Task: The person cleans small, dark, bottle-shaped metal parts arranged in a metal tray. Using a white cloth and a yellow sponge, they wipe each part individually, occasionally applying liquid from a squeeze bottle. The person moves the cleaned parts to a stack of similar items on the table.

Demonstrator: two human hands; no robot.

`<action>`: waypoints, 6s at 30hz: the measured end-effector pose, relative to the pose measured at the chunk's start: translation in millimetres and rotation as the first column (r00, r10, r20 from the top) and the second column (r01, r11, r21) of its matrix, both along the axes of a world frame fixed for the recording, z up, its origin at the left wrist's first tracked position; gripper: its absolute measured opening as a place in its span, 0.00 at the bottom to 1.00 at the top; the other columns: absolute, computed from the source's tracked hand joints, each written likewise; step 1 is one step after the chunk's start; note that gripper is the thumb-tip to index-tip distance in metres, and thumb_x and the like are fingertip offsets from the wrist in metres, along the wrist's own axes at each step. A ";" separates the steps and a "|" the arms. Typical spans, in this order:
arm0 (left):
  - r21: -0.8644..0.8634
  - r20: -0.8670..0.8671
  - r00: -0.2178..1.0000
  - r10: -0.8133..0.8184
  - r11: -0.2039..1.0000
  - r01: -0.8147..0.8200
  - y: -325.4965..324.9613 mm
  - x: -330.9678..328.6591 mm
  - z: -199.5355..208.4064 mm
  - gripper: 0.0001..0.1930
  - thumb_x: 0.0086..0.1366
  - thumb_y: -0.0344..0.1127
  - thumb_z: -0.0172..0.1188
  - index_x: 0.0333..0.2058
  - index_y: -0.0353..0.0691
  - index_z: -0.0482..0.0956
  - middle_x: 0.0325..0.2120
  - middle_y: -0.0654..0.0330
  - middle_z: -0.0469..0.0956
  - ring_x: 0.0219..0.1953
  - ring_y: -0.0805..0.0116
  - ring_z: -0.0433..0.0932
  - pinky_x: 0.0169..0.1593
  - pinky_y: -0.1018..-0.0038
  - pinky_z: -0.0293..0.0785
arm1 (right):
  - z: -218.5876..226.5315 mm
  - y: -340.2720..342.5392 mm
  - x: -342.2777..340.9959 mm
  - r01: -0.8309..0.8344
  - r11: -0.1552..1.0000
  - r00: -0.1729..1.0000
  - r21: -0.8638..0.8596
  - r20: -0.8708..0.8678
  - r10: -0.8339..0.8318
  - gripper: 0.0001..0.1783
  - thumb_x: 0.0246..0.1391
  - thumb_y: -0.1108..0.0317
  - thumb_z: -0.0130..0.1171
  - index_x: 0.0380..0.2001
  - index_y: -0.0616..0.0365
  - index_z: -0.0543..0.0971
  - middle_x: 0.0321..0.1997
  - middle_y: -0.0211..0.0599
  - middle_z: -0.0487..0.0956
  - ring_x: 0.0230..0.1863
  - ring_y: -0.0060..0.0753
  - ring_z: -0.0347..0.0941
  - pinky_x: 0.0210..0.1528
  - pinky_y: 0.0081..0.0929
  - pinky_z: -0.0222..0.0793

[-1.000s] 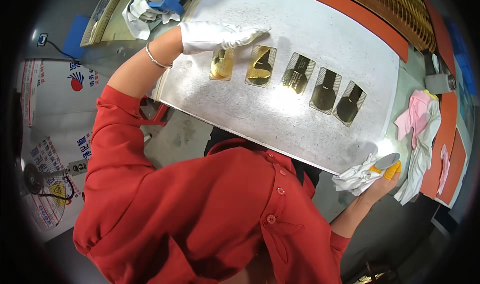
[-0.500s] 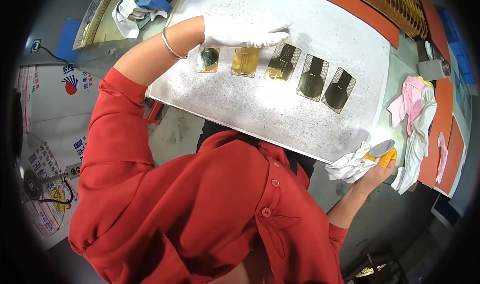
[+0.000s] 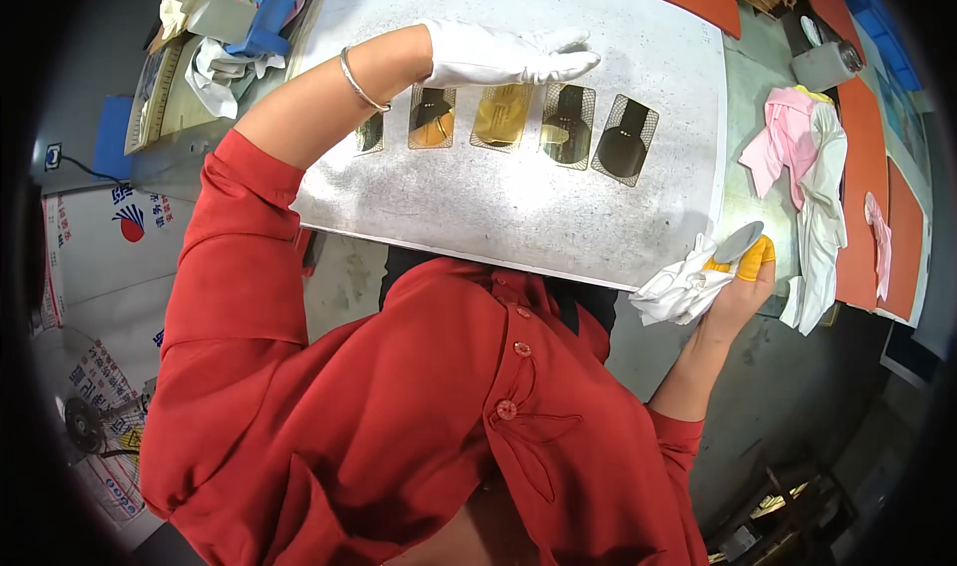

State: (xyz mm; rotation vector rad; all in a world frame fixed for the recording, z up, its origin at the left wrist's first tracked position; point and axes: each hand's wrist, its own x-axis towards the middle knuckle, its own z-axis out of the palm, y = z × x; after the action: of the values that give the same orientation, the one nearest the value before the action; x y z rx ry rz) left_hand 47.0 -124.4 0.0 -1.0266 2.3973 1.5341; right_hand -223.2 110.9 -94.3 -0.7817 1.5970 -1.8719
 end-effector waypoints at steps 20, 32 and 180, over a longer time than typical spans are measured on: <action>0.000 -0.144 0.982 -0.121 0.993 0.122 6.7 -56.8 -16.4 0.55 0.50 0.74 0.42 0.61 0.29 0.42 0.62 0.43 0.40 0.65 0.53 0.39 0.65 0.64 0.38 | 4.4 -2.7 6.4 0.013 1.000 0.999 -0.028 0.047 -0.011 0.09 0.59 0.67 0.48 0.35 0.63 0.73 0.27 0.25 0.71 0.26 0.13 0.63 0.26 0.14 0.60; -0.086 -0.138 0.989 -0.044 0.996 0.033 38.5 -73.6 23.0 0.31 0.62 0.58 0.42 0.55 0.41 0.61 0.54 0.51 0.63 0.55 0.58 0.62 0.57 0.63 0.60 | 3.2 0.9 1.3 -0.030 0.999 0.999 -0.025 0.034 0.031 0.10 0.59 0.66 0.47 0.35 0.62 0.73 0.27 0.25 0.71 0.25 0.13 0.65 0.26 0.14 0.63; -0.817 -0.081 0.996 0.031 0.570 -0.084 70.2 -7.9 -19.5 0.38 0.42 0.53 0.66 0.50 0.37 0.64 0.46 0.49 0.70 0.48 0.54 0.69 0.55 0.59 0.59 | 81.2 -83.8 27.1 -0.183 0.762 0.340 0.622 -0.687 0.642 0.16 0.50 0.59 0.54 0.31 0.64 0.72 0.24 0.54 0.75 0.29 0.55 0.72 0.32 0.44 0.65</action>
State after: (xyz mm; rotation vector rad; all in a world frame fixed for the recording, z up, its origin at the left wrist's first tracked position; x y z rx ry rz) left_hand 39.1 -54.3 -19.6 -1.1723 3.2085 0.3261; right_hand -196.1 27.2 -13.1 -1.9375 1.9684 -0.5528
